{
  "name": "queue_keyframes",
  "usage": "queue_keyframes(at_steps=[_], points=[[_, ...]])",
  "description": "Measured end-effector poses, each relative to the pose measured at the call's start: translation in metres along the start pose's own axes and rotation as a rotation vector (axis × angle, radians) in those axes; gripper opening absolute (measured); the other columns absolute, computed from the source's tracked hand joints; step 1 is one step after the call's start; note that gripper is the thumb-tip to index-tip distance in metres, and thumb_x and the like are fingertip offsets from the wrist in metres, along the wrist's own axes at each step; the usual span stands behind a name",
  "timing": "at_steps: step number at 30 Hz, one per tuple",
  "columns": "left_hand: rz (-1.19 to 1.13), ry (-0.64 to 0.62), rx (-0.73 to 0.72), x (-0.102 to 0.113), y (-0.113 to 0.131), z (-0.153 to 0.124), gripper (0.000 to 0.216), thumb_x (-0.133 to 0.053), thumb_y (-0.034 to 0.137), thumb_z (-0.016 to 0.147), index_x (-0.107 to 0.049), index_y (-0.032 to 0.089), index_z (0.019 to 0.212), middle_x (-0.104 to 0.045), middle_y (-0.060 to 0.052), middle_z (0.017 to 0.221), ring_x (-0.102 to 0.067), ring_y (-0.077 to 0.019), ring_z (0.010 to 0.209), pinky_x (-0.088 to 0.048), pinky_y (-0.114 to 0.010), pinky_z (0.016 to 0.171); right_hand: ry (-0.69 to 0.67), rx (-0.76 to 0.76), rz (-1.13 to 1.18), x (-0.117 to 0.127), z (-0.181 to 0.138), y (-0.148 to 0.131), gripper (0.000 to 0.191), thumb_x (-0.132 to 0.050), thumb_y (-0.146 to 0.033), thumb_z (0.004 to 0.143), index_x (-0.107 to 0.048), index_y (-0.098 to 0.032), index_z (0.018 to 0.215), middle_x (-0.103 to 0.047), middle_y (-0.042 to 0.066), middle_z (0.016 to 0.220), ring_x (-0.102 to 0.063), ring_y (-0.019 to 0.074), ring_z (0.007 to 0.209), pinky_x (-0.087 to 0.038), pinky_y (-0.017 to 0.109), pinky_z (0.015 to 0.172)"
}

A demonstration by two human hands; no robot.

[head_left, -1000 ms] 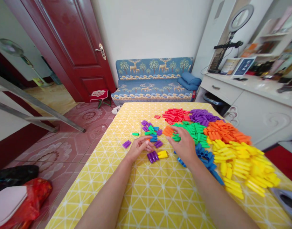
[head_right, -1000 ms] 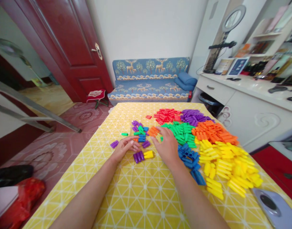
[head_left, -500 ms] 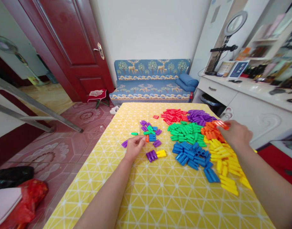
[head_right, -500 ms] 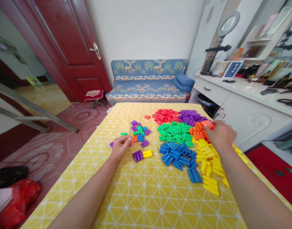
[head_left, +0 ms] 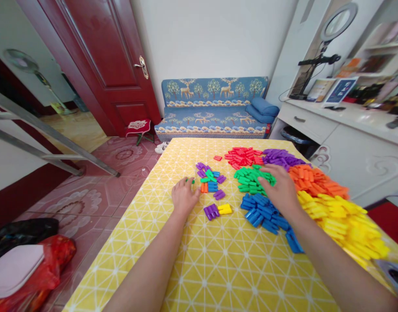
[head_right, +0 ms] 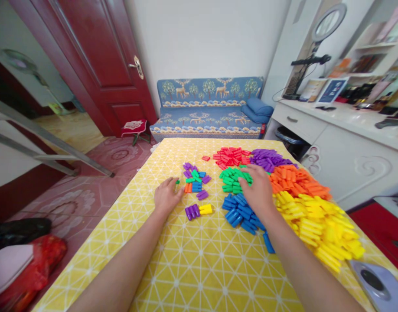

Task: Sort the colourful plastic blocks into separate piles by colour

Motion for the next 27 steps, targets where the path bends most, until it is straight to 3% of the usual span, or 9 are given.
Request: queue_keyframes(at_steps=[2,4,7,10,13,16,21,27], points=[[0.015,-0.015,-0.032,0.000,0.003,0.000,0.038,-0.063,0.038,0.078,-0.067,0.022,0.112,-0.063,-0.014,0.119,-0.056,-0.0329,0.111,-0.040,-0.045,0.094,-0.213,0.087,0.083,-0.053,-0.013,-0.046,0.035,-0.057,-0.026,0.079,-0.065,-0.020,0.112,-0.055,0.011,0.128,-0.052,0.0249,0.119,-0.040,0.046,0.103],[0.011,-0.014,-0.055,0.003,0.005,0.001,0.029,-0.061,0.038,0.081,-0.069,0.022,0.104,-0.068,-0.010,0.107,-0.060,-0.0282,0.102,-0.043,-0.040,0.089,-0.367,0.114,0.090,-0.099,-0.025,-0.073,0.048,-0.059,-0.021,0.076,-0.059,-0.019,0.124,-0.047,0.012,0.139,-0.044,0.0254,0.129,-0.037,0.045,0.107],[-0.004,-0.012,-0.055,0.006,0.006,0.001,0.023,-0.056,0.039,0.085,-0.070,0.021,0.091,-0.069,-0.007,0.093,-0.062,-0.0228,0.092,-0.046,-0.034,0.084,-0.469,0.020,0.032,-0.145,-0.030,-0.076,0.062,-0.064,-0.028,0.075,-0.051,-0.015,0.134,-0.037,0.017,0.147,-0.034,0.0293,0.137,-0.032,0.046,0.110],[-0.041,-0.010,-0.096,0.007,0.011,0.001,0.031,-0.054,0.042,0.087,-0.067,0.021,0.106,-0.068,-0.008,0.106,-0.062,-0.0227,0.100,-0.047,-0.035,0.088,-0.478,-0.097,-0.008,-0.168,-0.033,-0.064,0.067,-0.064,-0.039,0.077,-0.048,-0.012,0.136,-0.037,0.020,0.146,-0.032,0.0325,0.137,-0.028,0.049,0.111],[-0.098,-0.080,-0.253,0.000,0.029,-0.003,0.048,-0.055,0.047,0.086,-0.057,0.023,0.128,-0.061,-0.009,0.127,-0.057,-0.0246,0.115,-0.045,-0.038,0.098,-0.439,-0.066,0.032,-0.175,-0.046,-0.071,0.060,-0.063,-0.035,0.078,-0.051,-0.013,0.133,-0.040,0.018,0.143,-0.036,0.0313,0.134,-0.029,0.048,0.111],[-0.133,-0.206,-0.415,-0.009,0.047,-0.010,0.047,-0.055,0.050,0.086,-0.059,0.026,0.126,-0.058,-0.007,0.132,-0.055,-0.0255,0.119,-0.042,-0.040,0.102,-0.390,-0.009,0.143,-0.172,-0.064,-0.089,0.055,-0.061,-0.025,0.076,-0.052,-0.016,0.130,-0.047,0.015,0.136,-0.043,0.0275,0.126,-0.034,0.045,0.108],[-0.181,-0.250,-0.470,-0.008,0.057,-0.015,0.045,-0.064,0.052,0.078,-0.067,0.024,0.113,-0.064,-0.007,0.115,-0.059,-0.0242,0.106,-0.044,-0.037,0.095,-0.329,-0.046,0.303,-0.156,-0.079,-0.100,0.043,-0.054,-0.010,0.073,-0.058,-0.015,0.115,-0.057,0.011,0.118,-0.051,0.0222,0.112,-0.041,0.039,0.101],[-0.198,-0.256,-0.429,-0.006,0.057,-0.016,0.036,-0.065,0.053,0.078,-0.071,0.022,0.096,-0.067,-0.005,0.092,-0.062,-0.0200,0.088,-0.046,-0.032,0.082,-0.333,-0.079,0.164,-0.139,-0.077,-0.099,0.033,-0.054,-0.008,0.073,-0.065,-0.018,0.103,-0.062,0.009,0.103,-0.054,0.0234,0.101,-0.044,0.037,0.092]])
Point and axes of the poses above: each hand's wrist, its own z-axis towards the middle knuckle, its own x-axis out of the back of the hand, y = z × x, the point moved 10 cm from there along z, towards the middle knuckle
